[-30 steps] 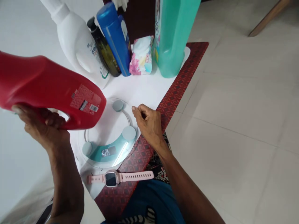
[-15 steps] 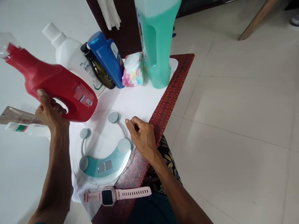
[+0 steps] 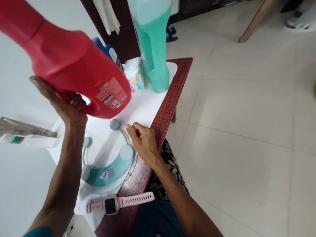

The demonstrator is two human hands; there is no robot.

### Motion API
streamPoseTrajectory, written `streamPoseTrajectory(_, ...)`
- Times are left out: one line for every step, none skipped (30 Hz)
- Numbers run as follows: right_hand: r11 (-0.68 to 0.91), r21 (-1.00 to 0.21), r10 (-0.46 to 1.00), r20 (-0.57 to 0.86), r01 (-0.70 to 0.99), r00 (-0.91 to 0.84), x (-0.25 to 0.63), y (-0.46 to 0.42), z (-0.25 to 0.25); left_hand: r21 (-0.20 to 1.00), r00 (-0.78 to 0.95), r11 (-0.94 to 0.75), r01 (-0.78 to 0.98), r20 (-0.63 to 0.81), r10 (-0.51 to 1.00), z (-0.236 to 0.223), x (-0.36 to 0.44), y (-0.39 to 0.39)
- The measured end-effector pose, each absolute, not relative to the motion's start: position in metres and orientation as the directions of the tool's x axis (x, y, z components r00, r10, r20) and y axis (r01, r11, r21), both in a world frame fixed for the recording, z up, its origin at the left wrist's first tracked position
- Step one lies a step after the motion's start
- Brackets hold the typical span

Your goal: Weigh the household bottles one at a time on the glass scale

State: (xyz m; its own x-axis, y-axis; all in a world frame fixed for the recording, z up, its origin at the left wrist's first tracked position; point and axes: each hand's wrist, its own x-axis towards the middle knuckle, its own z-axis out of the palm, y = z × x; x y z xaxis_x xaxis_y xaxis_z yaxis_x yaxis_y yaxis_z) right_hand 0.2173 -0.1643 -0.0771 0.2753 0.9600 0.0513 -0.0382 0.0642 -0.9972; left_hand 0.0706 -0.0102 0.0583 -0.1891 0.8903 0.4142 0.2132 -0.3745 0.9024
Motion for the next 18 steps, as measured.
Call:
streamPoseTrajectory(0.074, -0.997, 0.96, 0.062, -0.034, 0.273, 0.217, -0.164, -0.077, 0.905, -0.181, -0.37, 0.212, 0.408, 0.895, 0.054, 0.082, -0.007)
streamPoseTrajectory(0.085, -0.996, 0.959, 0.075, -0.028, 0.274, 0.217, -0.164, -0.077, 0.907, -0.171, -0.364, 0.214, 0.401, 0.9, 0.048, 0.093, -0.005)
streamPoseTrajectory(0.095, -0.995, 0.958, 0.085, -0.022, 0.275, 0.217, -0.163, -0.077, 0.909, -0.156, -0.356, 0.218, 0.393, 0.906, 0.042, 0.103, -0.003)
streamPoseTrajectory(0.1, -0.995, 0.957, 0.091, -0.017, 0.277, 0.217, -0.163, -0.077, 0.911, -0.139, -0.348, 0.219, 0.382, 0.913, 0.035, 0.112, -0.001)
streamPoseTrajectory(0.101, -0.995, 0.956, 0.093, -0.014, 0.278, 0.217, -0.163, -0.077, 0.915, -0.12, -0.34, 0.216, 0.37, 0.921, 0.029, 0.12, 0.0)
streamPoseTrajectory(0.099, -0.995, 0.956, 0.092, -0.013, 0.278, 0.217, -0.163, -0.077, 0.921, -0.103, -0.331, 0.203, 0.357, 0.929, 0.022, 0.127, 0.001)
streamPoseTrajectory(0.097, -0.995, 0.956, 0.09, -0.013, 0.278, 0.217, -0.163, -0.077, 0.93, -0.092, -0.322, 0.176, 0.342, 0.935, 0.016, 0.133, 0.001)
streamPoseTrajectory(0.095, -0.995, 0.956, 0.088, -0.014, 0.279, 0.217, -0.163, -0.077, 0.941, -0.088, -0.311, 0.134, 0.324, 0.942, 0.011, 0.137, 0.001)
streamPoseTrajectory(0.094, -0.995, 0.956, 0.087, -0.014, 0.28, 0.217, -0.163, -0.077, 0.952, -0.094, -0.297, 0.081, 0.303, 0.948, 0.006, 0.141, 0.001)
streamPoseTrajectory(0.093, -0.996, 0.956, 0.085, -0.013, 0.28, 0.217, -0.164, -0.078, 0.96, -0.106, -0.278, 0.027, 0.279, 0.954, 0.002, 0.143, 0.0)
streamPoseTrajectory(0.089, -0.996, 0.957, 0.082, -0.013, 0.279, 0.217, -0.164, -0.078, 0.964, -0.121, -0.264, -0.019, 0.26, 0.958, -0.001, 0.145, 0.0)
streamPoseTrajectory(0.082, -0.997, 0.957, 0.076, -0.01, 0.28, 0.217, -0.164, -0.08, 0.965, -0.132, -0.258, -0.051, 0.25, 0.959, -0.003, 0.146, 0.0)
streamPoseTrajectory(0.072, -0.997, 0.957, 0.068, -0.005, 0.283, 0.217, -0.165, -0.081, 0.963, -0.134, -0.263, -0.066, 0.252, 0.958, -0.005, 0.146, 0.0)
streamPoseTrajectory(0.059, -0.998, 0.956, 0.057, 0.002, 0.289, 0.217, -0.166, -0.083, 0.959, -0.123, -0.279, -0.06, 0.27, 0.955, -0.006, 0.144, 0.001)
streamPoseTrajectory(0.046, -0.999, 0.953, 0.047, 0.011, 0.301, 0.217, -0.166, -0.085, 0.95, -0.095, -0.31, -0.032, 0.306, 0.947, -0.006, 0.142, 0.002)
streamPoseTrajectory(0.034, -0.999, 0.948, 0.038, 0.02, 0.317, 0.216, -0.166, -0.086, 0.933, -0.052, -0.358, 0.015, 0.359, 0.932, -0.006, 0.138, 0.003)
streamPoseTrajectory(0.023, -0.999, 0.943, 0.031, 0.029, 0.332, 0.216, -0.166, -0.087, 0.905, -0.002, -0.419, 0.074, 0.42, 0.908, -0.005, 0.131, 0.004)
streamPoseTrajectory(0.015, -0.999, 0.939, 0.027, 0.039, 0.343, 0.216, -0.166, -0.087, 0.865, 0.048, -0.483, 0.138, 0.481, 0.875, -0.003, 0.123, 0.004)
